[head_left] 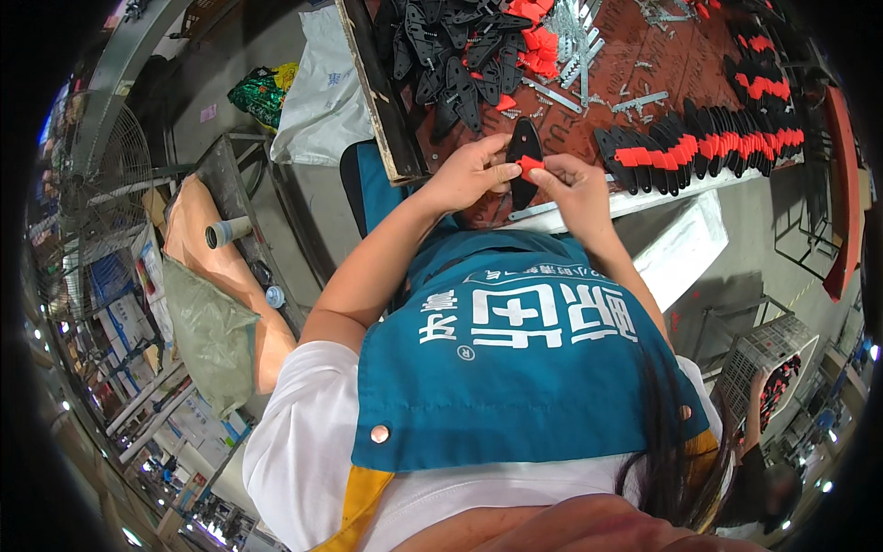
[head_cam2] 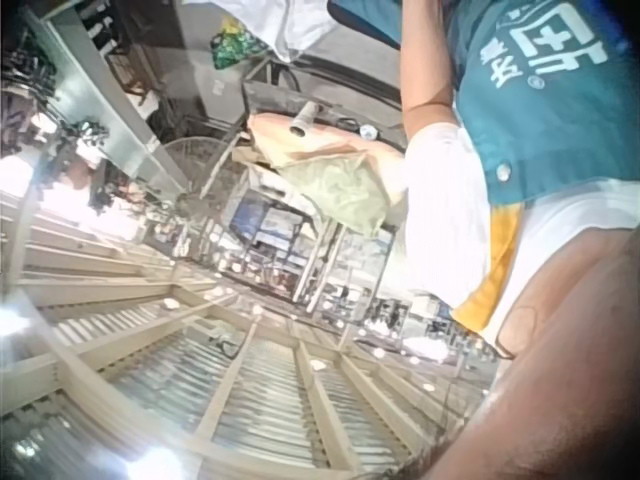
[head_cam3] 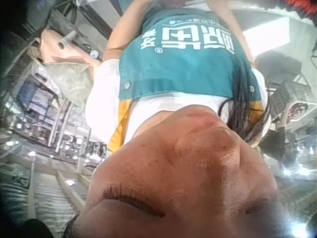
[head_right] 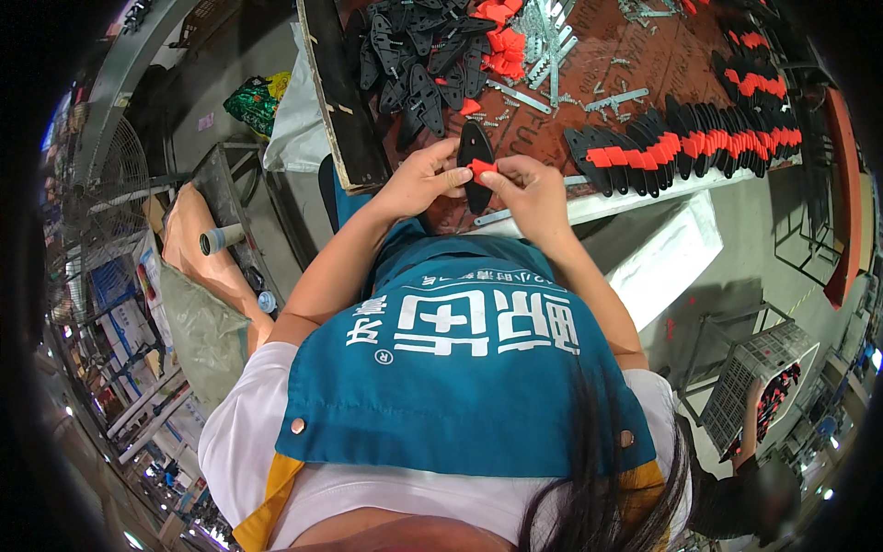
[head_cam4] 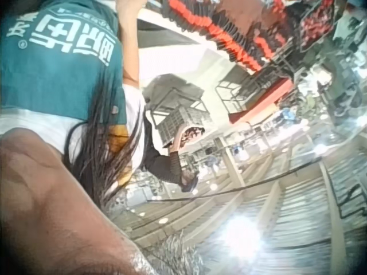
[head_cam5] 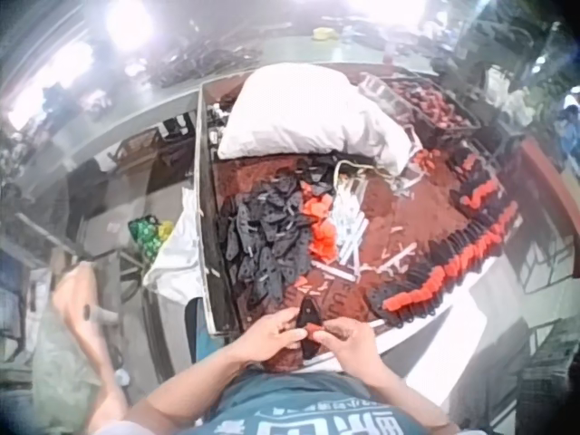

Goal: The person repeatedly picks up black plastic clips and red plastic pieces from a table, inserts the red pieces into the black clips, and places the assembled units into a growing pile. The task continues with the same repetitive assembly motion throughout the clip.

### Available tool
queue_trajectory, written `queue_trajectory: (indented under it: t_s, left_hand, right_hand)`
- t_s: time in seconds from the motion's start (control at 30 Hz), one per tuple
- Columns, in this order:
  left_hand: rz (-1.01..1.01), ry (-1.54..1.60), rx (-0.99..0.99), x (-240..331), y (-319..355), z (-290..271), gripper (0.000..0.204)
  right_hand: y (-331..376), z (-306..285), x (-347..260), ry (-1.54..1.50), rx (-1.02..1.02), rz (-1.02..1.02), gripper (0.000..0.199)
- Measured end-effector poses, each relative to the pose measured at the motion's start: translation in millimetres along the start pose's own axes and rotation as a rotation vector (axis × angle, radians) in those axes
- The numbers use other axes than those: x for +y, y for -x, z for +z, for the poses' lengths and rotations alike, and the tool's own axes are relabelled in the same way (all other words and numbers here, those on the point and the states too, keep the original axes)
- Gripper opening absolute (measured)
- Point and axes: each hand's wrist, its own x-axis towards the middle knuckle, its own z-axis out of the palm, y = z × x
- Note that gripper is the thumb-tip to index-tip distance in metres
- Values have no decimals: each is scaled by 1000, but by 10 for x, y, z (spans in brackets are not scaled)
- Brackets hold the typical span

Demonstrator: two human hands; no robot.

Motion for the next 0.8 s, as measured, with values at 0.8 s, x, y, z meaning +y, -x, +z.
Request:
queue_trajectory:
  t_s: [0.8]
  left_hand:
    - [-197,503,363,-425,-170,107,32]
  right_hand:
    - [-399,-428,376,998,374,-495,49]
